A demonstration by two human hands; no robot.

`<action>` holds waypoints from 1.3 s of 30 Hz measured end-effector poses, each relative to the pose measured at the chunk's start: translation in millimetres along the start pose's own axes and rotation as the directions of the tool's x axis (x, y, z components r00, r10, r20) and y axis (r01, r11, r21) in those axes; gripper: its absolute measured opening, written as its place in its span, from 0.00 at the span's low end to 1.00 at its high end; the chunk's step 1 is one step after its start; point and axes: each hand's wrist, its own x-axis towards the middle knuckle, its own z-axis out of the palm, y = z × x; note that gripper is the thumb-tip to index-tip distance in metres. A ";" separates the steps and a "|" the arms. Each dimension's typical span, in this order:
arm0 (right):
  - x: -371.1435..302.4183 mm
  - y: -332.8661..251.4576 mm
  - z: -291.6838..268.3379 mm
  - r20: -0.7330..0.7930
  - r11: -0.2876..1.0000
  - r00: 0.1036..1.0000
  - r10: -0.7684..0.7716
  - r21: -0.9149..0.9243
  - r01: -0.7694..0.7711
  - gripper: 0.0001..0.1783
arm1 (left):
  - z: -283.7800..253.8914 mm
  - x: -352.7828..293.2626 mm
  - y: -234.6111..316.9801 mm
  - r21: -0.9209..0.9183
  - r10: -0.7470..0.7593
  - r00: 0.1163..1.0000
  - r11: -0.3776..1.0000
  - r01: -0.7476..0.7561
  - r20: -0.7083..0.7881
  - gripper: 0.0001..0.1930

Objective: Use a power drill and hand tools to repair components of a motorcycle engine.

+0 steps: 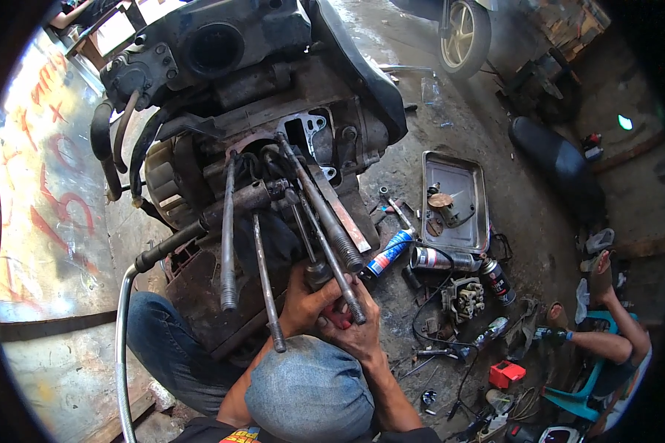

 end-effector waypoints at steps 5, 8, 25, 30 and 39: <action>1.7 -8.0 1.3 0.024 0.998 0.998 0.063 -0.022 -0.063 0.50 | -4.3 -0.4 4.3 0.005 -0.055 0.998 0.998 0.055 0.025 0.18; 2.1 -4.1 1.0 0.016 0.999 0.999 0.048 0.003 -0.048 0.51 | -0.4 -0.4 7.7 0.004 -0.048 0.999 0.999 0.048 0.012 0.15; -1.0 -2.1 -2.6 0.055 1.000 0.998 0.022 -0.014 -0.021 0.55 | -5.4 -3.0 5.2 0.037 -0.115 0.993 0.993 0.115 -0.002 0.15; -2.0 -3.6 -4.9 0.067 0.999 0.997 0.035 -0.033 -0.033 0.54 | 1.6 -5.2 8.5 -0.023 -0.063 0.998 0.998 0.063 -0.021 0.15; -33.5 -8.2 -46.0 0.185 0.990 0.973 0.136 -0.049 -0.129 0.54 | 21.2 -25.6 -23.1 -0.195 -0.086 0.990 0.975 0.108 0.115 0.09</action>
